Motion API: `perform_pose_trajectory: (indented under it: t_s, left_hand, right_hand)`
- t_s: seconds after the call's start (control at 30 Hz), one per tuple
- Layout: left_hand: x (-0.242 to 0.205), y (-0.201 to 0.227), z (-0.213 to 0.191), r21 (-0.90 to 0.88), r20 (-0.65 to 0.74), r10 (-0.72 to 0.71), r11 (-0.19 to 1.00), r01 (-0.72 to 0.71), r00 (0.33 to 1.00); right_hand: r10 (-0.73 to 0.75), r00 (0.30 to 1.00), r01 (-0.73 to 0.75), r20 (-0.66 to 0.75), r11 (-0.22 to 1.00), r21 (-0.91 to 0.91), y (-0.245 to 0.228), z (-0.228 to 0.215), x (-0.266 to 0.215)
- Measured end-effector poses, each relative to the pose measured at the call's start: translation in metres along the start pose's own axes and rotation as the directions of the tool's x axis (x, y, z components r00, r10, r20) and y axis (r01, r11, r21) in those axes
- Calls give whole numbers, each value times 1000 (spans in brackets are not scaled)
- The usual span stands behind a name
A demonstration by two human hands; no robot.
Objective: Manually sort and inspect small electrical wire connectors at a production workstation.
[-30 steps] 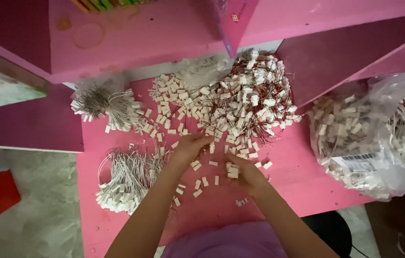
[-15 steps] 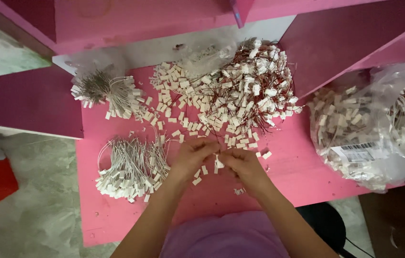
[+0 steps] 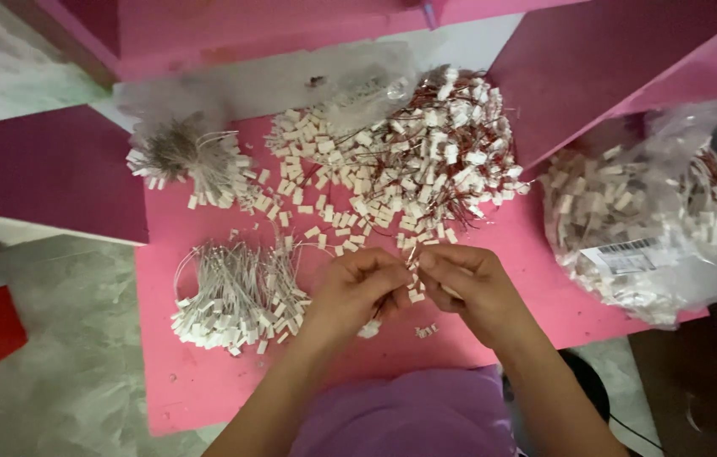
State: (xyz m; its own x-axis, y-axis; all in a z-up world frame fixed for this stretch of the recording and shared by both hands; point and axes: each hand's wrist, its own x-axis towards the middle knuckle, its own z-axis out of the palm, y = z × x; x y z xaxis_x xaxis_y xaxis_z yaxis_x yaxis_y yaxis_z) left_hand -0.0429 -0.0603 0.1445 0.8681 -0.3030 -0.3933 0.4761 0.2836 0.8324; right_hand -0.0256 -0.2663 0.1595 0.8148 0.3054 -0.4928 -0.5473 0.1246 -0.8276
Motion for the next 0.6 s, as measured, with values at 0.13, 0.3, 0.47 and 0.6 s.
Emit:
perform_pose_trajectory:
  t_s: [0.13,0.3,0.47,0.6]
  left_hand:
    - [-6,8,6,41,-24,19,999,-18,1000]
    - [-12,16,13,82,-41,62,995,-58,997]
    - [-18,16,16,84,-99,17,996,-9,995]
    - [-25,21,17,156,-128,122,983,-102,984]
  right_hand:
    - [-48,998,51,-28,995,89,-8,4,-3]
    - [-115,991,106,-74,988,-116,-17,0,-17]
    - [-162,985,145,-59,964,-221,-25,6,-22]
    - [-86,996,76,-39,974,-211,-26,7,-22]
